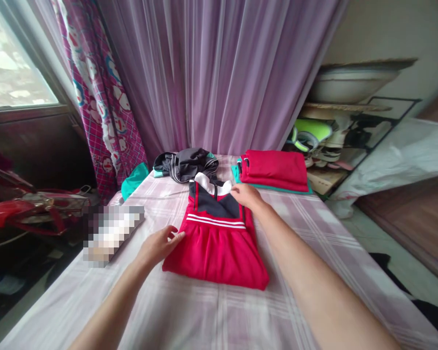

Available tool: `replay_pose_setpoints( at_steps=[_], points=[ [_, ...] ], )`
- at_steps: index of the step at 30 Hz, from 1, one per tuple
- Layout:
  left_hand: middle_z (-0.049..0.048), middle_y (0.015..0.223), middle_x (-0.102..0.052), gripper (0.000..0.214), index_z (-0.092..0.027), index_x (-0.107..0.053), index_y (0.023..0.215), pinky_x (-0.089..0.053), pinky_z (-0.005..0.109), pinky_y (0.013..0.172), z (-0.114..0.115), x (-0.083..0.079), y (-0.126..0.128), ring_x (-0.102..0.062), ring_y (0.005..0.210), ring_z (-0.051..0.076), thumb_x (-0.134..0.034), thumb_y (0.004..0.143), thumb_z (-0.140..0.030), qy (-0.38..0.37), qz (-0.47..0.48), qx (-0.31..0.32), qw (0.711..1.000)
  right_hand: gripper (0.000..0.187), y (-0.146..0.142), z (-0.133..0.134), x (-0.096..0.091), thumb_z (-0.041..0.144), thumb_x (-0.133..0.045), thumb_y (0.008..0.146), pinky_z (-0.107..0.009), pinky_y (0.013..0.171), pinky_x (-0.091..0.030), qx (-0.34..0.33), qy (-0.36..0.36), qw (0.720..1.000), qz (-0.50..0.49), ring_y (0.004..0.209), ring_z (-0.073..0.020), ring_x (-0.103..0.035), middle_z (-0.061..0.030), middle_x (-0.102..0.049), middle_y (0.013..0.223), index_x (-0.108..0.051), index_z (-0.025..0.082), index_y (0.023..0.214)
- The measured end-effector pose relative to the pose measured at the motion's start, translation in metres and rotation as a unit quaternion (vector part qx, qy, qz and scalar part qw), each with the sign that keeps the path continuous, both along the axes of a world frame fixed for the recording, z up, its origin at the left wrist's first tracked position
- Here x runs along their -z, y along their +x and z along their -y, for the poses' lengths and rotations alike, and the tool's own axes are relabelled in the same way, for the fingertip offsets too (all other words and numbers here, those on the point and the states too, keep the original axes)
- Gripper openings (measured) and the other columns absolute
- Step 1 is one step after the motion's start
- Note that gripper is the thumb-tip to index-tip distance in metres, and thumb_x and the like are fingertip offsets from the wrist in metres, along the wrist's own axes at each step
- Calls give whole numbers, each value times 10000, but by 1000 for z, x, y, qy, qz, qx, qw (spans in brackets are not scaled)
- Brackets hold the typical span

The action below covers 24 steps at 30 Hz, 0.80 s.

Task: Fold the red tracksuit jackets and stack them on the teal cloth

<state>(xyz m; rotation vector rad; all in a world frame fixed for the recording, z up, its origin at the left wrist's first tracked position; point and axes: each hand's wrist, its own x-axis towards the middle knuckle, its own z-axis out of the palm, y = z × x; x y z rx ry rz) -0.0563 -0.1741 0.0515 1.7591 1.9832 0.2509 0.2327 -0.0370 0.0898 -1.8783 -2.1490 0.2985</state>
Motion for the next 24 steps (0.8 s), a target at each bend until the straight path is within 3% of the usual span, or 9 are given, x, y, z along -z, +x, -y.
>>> replay_pose_setpoints(
  at_steps=[2,5,9,13,19,21,24],
  points=[
    [60,912,-756,481,-221,-695,981,-432,290,671,-14,5,2,-691,845,235,-403,897,-594,26,12,-3,1000,317,24,33,17,393,-490,940,-256,723,-455,59,-47,997,-5,927,-201,-691,-56,-770,1032,-754,227,998],
    [53,770,-730,521,-202,-692,800,-419,290,649,-30,11,7,-676,766,224,-323,925,-548,27,32,8,999,438,45,80,37,475,-436,963,-241,613,-406,64,-134,988,-44,750,-167,-679,-44,-766,816,-749,209,811],
    [52,774,-731,487,-189,-694,834,-423,282,621,-34,12,13,-673,755,225,-448,858,-609,13,63,25,998,327,42,116,52,499,-580,878,-235,586,-388,34,-123,987,-94,706,-159,-664,-21,-749,767,-745,219,846],
    [62,885,-746,393,-184,-680,974,-442,280,632,-29,4,14,-688,800,230,-584,793,-520,37,54,-15,998,220,32,122,48,400,-628,837,-240,619,-401,64,-74,991,-95,745,-165,-676,-12,-753,806,-731,232,935],
    [40,932,-747,358,-213,-642,1095,-470,279,671,-37,-12,19,-695,814,210,-527,880,-474,126,78,-16,989,260,29,119,35,387,-555,899,-264,717,-460,107,78,987,-94,885,-201,-703,-48,-771,963,-699,244,1062],
    [58,995,-753,341,-213,-637,1131,-484,293,732,-43,-11,25,-702,897,227,-535,897,-439,124,44,-18,991,269,27,117,39,379,-541,920,-272,739,-467,129,79,986,-65,928,-207,-705,-59,-767,1016,-685,240,1101],
    [103,1090,-749,322,-195,-641,1157,-495,327,829,-48,-2,33,-694,1020,262,-564,899,-372,85,-17,-5,996,248,23,114,52,335,-522,948,-283,763,-476,134,14,991,-11,955,-211,-707,-71,-762,1051,-685,227,1100]
  ],
)
